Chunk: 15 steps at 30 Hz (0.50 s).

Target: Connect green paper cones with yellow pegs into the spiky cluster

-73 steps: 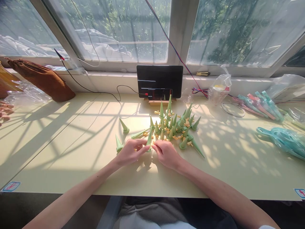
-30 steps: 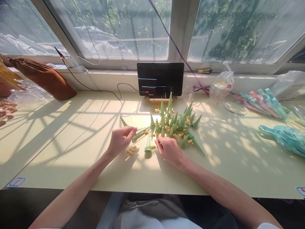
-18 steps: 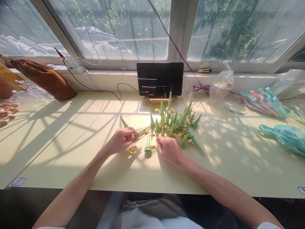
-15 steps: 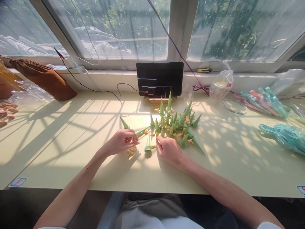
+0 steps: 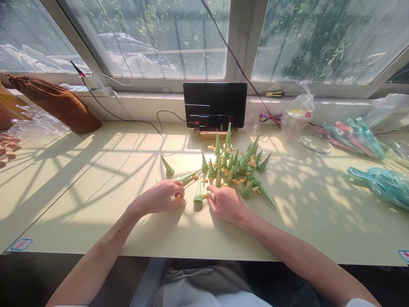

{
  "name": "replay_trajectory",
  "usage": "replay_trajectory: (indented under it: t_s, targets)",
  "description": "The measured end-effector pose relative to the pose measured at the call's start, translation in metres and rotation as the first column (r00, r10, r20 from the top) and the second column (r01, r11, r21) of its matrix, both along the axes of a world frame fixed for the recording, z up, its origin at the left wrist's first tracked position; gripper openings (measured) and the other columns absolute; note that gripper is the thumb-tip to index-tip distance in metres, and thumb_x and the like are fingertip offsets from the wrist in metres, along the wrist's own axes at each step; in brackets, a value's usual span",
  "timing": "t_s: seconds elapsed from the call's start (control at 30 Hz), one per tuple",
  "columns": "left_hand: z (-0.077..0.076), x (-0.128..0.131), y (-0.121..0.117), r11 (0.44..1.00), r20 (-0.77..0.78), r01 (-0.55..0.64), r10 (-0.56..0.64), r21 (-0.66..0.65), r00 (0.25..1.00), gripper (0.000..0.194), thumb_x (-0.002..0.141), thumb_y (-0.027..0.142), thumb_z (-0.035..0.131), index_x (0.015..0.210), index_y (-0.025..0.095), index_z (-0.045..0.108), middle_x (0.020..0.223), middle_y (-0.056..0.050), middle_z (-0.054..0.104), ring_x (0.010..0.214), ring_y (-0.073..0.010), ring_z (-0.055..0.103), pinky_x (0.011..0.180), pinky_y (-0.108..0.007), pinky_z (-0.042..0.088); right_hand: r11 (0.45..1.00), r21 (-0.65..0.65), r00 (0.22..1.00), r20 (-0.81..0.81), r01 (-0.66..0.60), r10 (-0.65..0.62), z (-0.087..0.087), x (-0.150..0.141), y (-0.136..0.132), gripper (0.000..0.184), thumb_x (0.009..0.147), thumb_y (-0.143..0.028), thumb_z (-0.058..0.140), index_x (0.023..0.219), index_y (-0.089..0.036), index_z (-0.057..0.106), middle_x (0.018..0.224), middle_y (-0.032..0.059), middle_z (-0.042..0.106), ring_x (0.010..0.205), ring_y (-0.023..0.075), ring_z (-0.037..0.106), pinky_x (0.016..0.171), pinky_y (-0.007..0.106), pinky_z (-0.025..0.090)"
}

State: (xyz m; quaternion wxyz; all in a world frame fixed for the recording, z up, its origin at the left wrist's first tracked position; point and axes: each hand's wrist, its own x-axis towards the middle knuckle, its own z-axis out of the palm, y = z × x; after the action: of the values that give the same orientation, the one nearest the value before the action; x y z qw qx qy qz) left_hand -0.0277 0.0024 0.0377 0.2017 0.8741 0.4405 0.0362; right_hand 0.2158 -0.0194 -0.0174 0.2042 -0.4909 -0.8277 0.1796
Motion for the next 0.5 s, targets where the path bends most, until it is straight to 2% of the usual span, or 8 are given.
replay_trajectory:
  t_s: [0.2, 0.37, 0.5]
  targets:
    - [-0.0067, -0.0015, 0.0004, 0.999, 0.061, 0.029, -0.031, 0.037, 0.998, 0.022, 0.080, 0.017, 0.054, 0.058, 0.018, 0.058, 0.073, -0.002, 0.063, 0.060, -0.0146, 0.053, 0.056, -0.028, 0.036, 1.000, 0.003, 1.000, 0.019, -0.005, 0.004, 0.0003, -0.0009, 0.0003, 0.020, 0.093, -0.023, 0.047, 0.100, -0.021, 0.066, 0.052, -0.0042, 0.048, 0.050, 0.0136, 0.047, 0.055, 0.023, 0.031]
    - [-0.0078, -0.0011, 0.0007, 0.998, 0.089, 0.033, -0.038, 0.062, 0.995, 0.021, 0.079, 0.015, 0.054, 0.059, 0.019, 0.060, 0.073, -0.002, 0.064, 0.058, -0.0149, 0.053, 0.054, -0.027, 0.035, 0.999, 0.031, 0.998, -0.067, 0.014, -0.012, 0.0002, -0.0003, 0.0002, 0.018, 0.091, -0.020, 0.048, 0.098, -0.020, 0.065, 0.053, -0.0046, 0.049, 0.050, 0.0129, 0.047, 0.054, 0.023, 0.032]
    - [-0.0050, 0.0019, 0.0018, 0.996, 0.148, -0.017, 0.004, 0.083, 0.989, 0.021, 0.082, 0.014, 0.052, 0.065, 0.018, 0.064, 0.075, -0.002, 0.065, 0.057, -0.0134, 0.054, 0.054, -0.026, 0.037, 0.996, 0.066, 0.987, -0.153, 0.062, -0.051, 0.0003, 0.0012, 0.0004, 0.015, 0.091, -0.020, 0.048, 0.090, -0.019, 0.063, 0.055, -0.0041, 0.049, 0.049, 0.0122, 0.044, 0.054, 0.024, 0.034]
